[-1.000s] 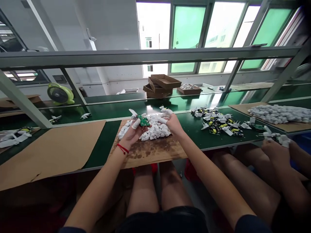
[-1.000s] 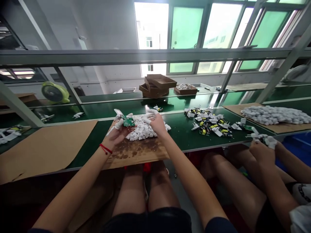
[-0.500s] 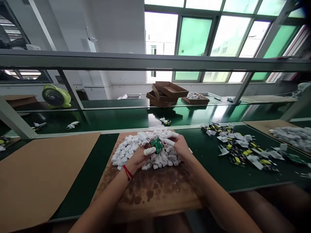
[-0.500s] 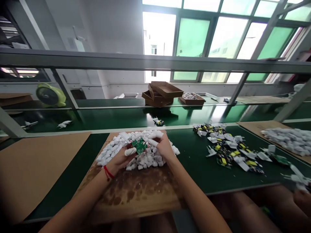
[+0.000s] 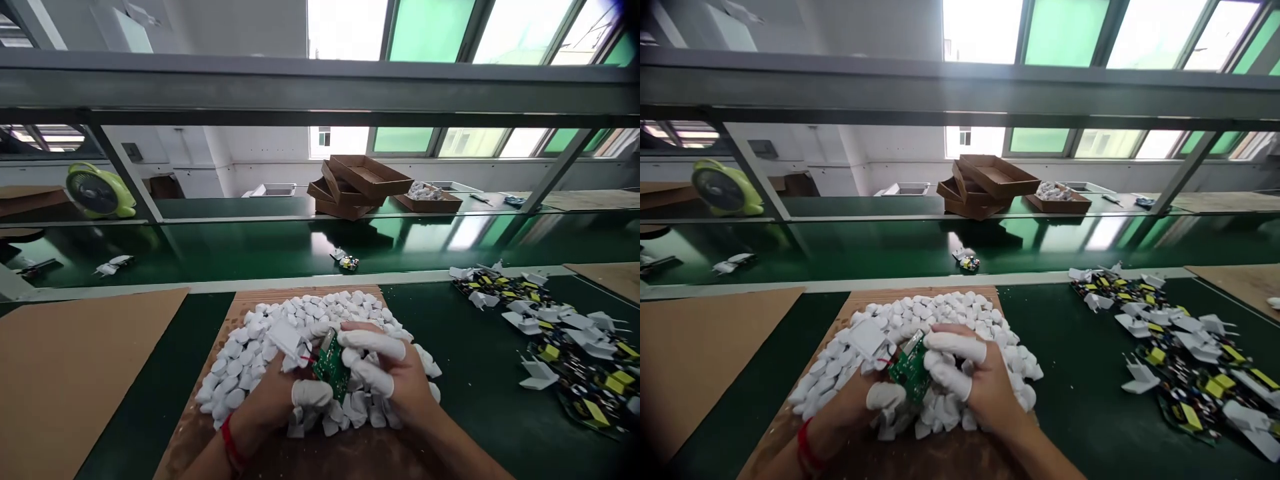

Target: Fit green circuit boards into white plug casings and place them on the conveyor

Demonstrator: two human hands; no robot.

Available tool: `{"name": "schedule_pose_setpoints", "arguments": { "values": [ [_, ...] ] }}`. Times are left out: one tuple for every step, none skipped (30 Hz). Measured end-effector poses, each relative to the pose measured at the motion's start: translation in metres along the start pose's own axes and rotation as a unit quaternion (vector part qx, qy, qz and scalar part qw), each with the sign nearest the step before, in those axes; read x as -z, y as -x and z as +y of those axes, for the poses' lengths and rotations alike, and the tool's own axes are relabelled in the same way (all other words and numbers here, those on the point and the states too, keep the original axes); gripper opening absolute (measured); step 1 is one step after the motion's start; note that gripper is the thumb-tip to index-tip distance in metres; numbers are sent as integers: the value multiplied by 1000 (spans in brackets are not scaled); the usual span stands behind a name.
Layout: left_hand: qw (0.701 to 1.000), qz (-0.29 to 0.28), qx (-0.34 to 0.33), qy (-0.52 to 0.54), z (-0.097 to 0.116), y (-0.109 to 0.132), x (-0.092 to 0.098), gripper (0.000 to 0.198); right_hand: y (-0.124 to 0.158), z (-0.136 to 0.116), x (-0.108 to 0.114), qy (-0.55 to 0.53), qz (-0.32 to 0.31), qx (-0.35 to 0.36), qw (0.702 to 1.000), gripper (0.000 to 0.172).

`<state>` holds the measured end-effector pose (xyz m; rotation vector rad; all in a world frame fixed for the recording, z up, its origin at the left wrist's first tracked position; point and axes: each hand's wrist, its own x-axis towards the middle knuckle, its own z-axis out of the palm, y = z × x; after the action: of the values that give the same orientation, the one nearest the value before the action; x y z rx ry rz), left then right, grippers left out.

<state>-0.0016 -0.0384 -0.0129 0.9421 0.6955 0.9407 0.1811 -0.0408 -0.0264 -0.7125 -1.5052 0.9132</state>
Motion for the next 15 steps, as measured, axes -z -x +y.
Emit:
{"name": "schedule_pose_setpoints", "arguments": {
  "values": [
    [1000, -11, 5, -3, -1, 1, 0, 69, 4, -2, -3, 12, -3, 15, 1000, 27],
    [1000, -19, 10, -6, -1, 1, 1, 68, 6, -3, -5, 26, -2, 28, 999, 28],
    [1000, -23, 14, -7, -2, 1, 1, 68, 7, -4, -7, 39, 0, 36, 999, 28],
    [999, -25, 19, -7, -3, 1, 1, 69, 8, -5, -8, 49, -3, 42, 998, 28],
    [999, -27, 22, -7, -3, 1, 1, 70, 7, -5, -9, 51, -6, 48, 998, 28],
    [999, -30, 24, -8, -3, 1, 1, 72, 7, -5, -8, 48, -8, 53, 997, 28],
    [999, -33, 25, -12, -3, 1, 0, 73, 7, -5, -8, 39, -11, 54, 998, 27],
    [999, -37, 26, -21, -2, 2, 0, 74, 7, -5, -8, 26, -15, 43, 999, 24],
    [998, -40, 26, -34, -1, 4, -1, 76, 7, -5, -7, 10, -21, 21, 999, 19],
    [997, -44, 28, -49, 1, 5, -1, 77, 7, -5, -7, -8, -32, -11, 999, 14],
    [996, -49, 29, -64, 4, 7, 0, 79, 8, -5, -7, -32, -42, -49, 997, 14],
    [995, -57, 29, -80, 7, 8, 0, 81, 9, -5, -7, -60, -51, -89, 993, 20],
    [993, -65, 23, -100, 10, 10, 1, 82, 10, -6, -7, -91, -57, -123, 987, 32],
    [989, -72, 13, -127, 13, 11, 2, 82, 10, -6, -7, -123, -61, -151, 979, 47],
    [984, -77, -1, -158, 16, 11, 3, 83, 10, -7, -8, -154, -65, -175, 970, 63]
  ]
}}
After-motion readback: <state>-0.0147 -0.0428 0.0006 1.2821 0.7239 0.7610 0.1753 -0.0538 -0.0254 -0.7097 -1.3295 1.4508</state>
